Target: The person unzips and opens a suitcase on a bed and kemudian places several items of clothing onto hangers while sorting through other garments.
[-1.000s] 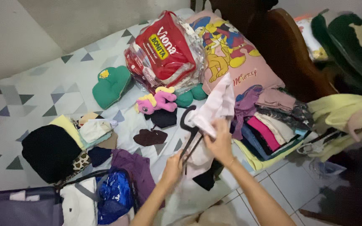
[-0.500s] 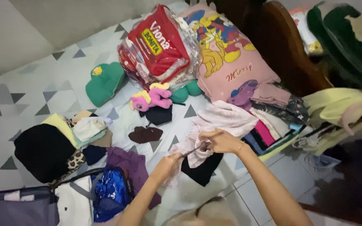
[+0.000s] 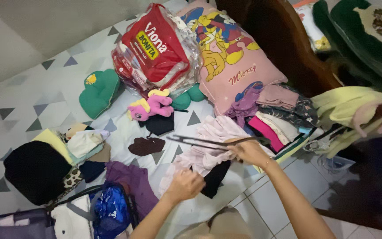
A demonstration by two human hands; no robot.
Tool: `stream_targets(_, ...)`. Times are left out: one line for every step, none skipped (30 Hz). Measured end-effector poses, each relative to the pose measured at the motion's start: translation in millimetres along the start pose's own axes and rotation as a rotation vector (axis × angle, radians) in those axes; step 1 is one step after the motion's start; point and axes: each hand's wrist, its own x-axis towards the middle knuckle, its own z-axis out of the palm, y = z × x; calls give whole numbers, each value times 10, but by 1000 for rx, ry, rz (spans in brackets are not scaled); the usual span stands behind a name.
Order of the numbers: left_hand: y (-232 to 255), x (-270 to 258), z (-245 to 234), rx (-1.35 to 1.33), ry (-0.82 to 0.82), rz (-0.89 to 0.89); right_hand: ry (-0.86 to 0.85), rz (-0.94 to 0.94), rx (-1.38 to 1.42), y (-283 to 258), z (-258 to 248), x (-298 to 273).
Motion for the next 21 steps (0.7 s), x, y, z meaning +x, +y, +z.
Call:
stream_targets(-5,-38,235,-52,-75,-207,-63,237,164,-58,-77,-45)
stream_targets(-60,-55,489,-296,-9,-601,-60,241,165,-123,-114,-67)
stream_targets(-147,-48,749,-542,57,-994,19,70,102,-180,-144,-93)
stream_targets(-332,51,1020,-713,229,-1210,99,-101,36,-228,-180,-113)
stream_targets(-524,171,1272,-882,408,-1422,104,-97,37,-276,-194,-141)
stream_targets(-636,245,1491,-887,402,-1414,91,-156,77,-319,-193,-180)
stream_targets(-720,319,1674,-767,291,-1174,77,-216,117,-352,-201,-214)
stream_targets(-754,356,1798,-644,183,-941,77,-212,118,-374,-218,-247)
stream_targets(-748,361,1878,-646,178,-942,48,-147,126,-391,-238,-277)
stream_targets(-717,371,1942,-407,-155,-987,27,-80,129,-404,-270,-309)
stream_targets(-689,390,1981,-154,-480,-1003,34,-72,125,-411,-293,-348)
stream_targets(-681,399,1993,-157,-478,-997,14,0,162,-391,-319,-384)
stream_targets(-685,360,1972,-248,-278,-1060,-6,72,199,-354,-342,-419)
stream_targets(-699,277,1906,-335,-76,-1125,-9,71,199,-309,-349,-441)
stream_targets(-722,227,1837,-335,-75,-1128,-53,72,168,-242,-360,-462)
stream_targets(-788,191,1745,-600,16,-1232,-94,70,139,-161,-344,-454)
stream_targets(-862,174,1645,-869,112,-1323,-93,68,142,-67,-310,-427)
stream_targets(-908,125,1519,-863,113,-1340,-130,134,43,31,-239,-432)
stream_targets(-988,117,1383,-788,131,-1133,-167,198,-57,136,-157,-435)
stream_targets(-1071,130,1236,-707,150,-922,-178,189,-54,246,-81,-404)
stream_targets(-1091,117,1075,-698,155,-934,-94,21,-105,339,3,-392)
